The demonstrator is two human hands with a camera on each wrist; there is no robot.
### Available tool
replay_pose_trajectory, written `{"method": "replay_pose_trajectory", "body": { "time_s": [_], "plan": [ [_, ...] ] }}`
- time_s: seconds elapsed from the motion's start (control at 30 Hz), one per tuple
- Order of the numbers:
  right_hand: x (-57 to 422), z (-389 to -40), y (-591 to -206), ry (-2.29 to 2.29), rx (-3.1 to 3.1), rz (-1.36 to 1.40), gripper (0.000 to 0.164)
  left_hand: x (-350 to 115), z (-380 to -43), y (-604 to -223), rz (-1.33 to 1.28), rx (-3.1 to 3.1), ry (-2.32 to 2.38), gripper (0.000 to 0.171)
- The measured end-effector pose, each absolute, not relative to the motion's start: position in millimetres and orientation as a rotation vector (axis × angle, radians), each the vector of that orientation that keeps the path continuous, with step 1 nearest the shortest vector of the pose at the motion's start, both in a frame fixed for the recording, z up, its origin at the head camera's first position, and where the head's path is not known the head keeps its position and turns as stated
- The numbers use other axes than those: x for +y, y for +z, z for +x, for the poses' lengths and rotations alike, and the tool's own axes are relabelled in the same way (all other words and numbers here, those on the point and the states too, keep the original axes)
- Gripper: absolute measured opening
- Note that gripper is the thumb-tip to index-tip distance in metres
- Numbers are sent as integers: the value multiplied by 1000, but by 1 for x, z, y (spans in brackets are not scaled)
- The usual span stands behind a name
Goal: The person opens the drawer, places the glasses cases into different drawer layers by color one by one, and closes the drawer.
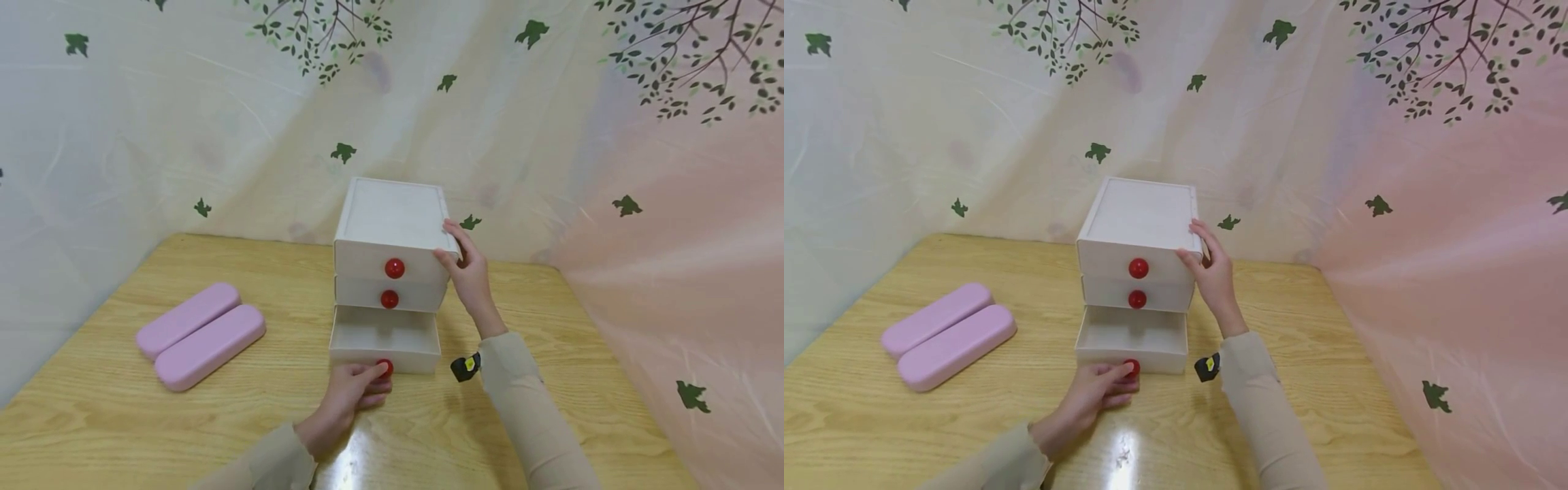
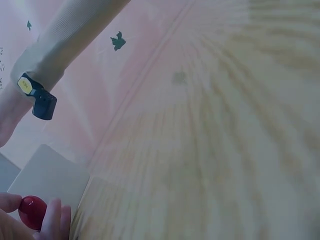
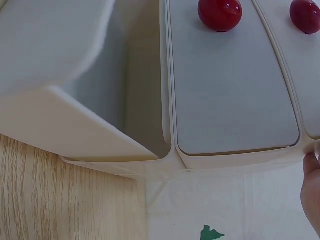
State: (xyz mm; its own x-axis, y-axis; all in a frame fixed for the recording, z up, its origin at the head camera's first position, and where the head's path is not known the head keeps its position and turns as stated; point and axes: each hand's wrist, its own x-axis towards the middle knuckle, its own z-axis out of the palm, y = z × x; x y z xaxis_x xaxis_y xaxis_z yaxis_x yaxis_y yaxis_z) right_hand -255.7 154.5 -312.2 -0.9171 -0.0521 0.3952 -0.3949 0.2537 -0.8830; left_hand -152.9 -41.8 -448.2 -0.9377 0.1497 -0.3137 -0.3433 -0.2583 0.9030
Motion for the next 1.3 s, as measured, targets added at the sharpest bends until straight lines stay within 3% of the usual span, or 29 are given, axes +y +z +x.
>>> {"method": "replay_pose_trajectory", "body": {
  "time_s": [0.6, 0.9, 1.3],
  "plan": [
    [151, -259, -313, 1712, -2230, 411, 52, -47, -124, -446, -215, 1604, 2239, 35],
    [158, -281, -333, 1697, -2213, 401, 51, -52, -118, -446, -203, 1586, 2241, 36],
    [156, -277, -331, 1674, -2193, 424, 51, -59, -112, -446, -191, 1599, 2232, 35]
  ]
}}
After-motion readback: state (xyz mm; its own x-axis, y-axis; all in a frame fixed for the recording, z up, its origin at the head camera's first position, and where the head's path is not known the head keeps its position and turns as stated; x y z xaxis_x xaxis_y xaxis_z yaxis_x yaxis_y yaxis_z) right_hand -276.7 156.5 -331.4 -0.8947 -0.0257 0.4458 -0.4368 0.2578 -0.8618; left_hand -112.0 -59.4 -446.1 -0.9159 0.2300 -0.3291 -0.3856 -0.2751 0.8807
